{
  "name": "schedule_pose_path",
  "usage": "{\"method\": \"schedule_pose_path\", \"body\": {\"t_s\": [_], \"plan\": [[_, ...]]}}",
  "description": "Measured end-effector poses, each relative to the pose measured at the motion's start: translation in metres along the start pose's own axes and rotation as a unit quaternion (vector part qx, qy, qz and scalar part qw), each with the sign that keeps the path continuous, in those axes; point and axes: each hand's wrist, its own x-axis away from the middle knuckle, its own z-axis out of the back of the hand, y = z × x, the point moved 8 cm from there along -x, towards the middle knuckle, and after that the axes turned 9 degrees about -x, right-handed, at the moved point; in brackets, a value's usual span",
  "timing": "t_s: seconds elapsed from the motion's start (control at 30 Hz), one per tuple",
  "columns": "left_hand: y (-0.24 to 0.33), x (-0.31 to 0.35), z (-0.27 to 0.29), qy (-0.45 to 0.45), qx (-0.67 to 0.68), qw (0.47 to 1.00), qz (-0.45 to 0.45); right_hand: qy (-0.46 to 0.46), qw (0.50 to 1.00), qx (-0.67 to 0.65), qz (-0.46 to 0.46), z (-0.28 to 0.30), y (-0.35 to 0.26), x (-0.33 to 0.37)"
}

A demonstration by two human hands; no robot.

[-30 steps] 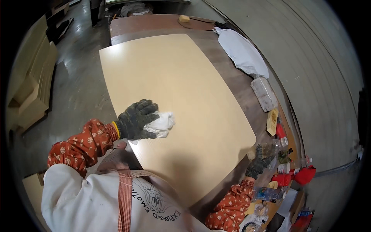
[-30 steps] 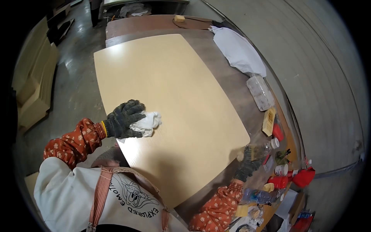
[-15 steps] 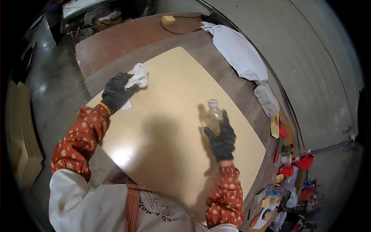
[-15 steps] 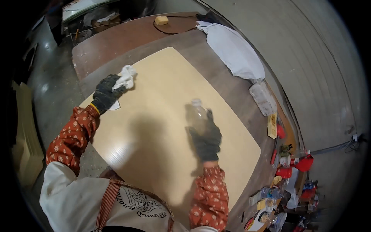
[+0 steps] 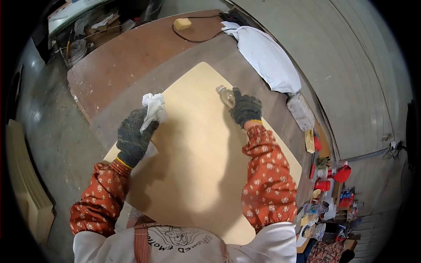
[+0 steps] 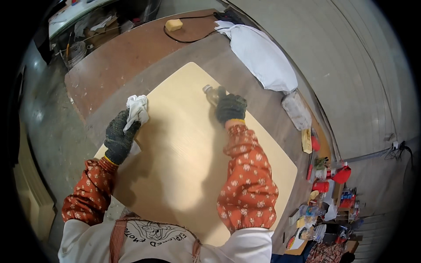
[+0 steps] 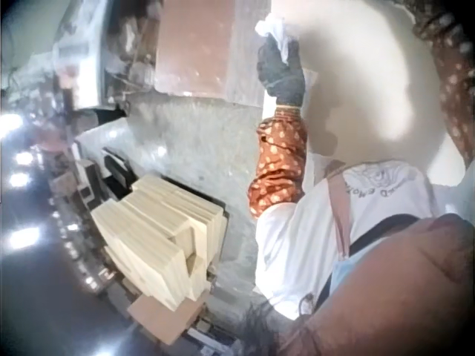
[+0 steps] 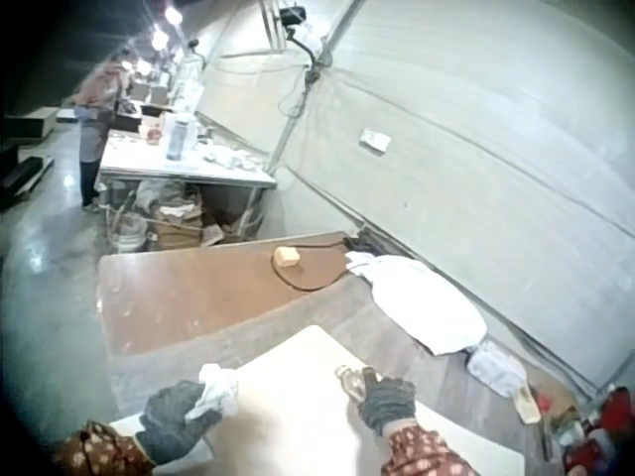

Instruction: The person wipes a light-colored rectangular board using a white cloth, applying a liquid from a small bottle and rubbing the surface repeatedly across both sides.

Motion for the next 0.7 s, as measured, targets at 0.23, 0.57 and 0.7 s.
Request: {"method": "schedule_pose_path", "body": {"t_s": [0.23,0.57,0.7], "plan": [[0.010,0.001,-0.001,-0.014,0.009,1.000,0.012,-0.080,0.996,0.018,-0.041,0.009,0.010,-0.015],[0.006,0.005,-0.001,0.006,-0.035,0.999,-0.033,-0.084,0.995,-0.031,-0.050,-0.010,0.010,-0.023],[0.040,0.015,-0.004,-0.005,-0.092,0.975,-0.203,-0.097,0.993,-0.059,0.043,0.006,-0.011,0.024]]}}
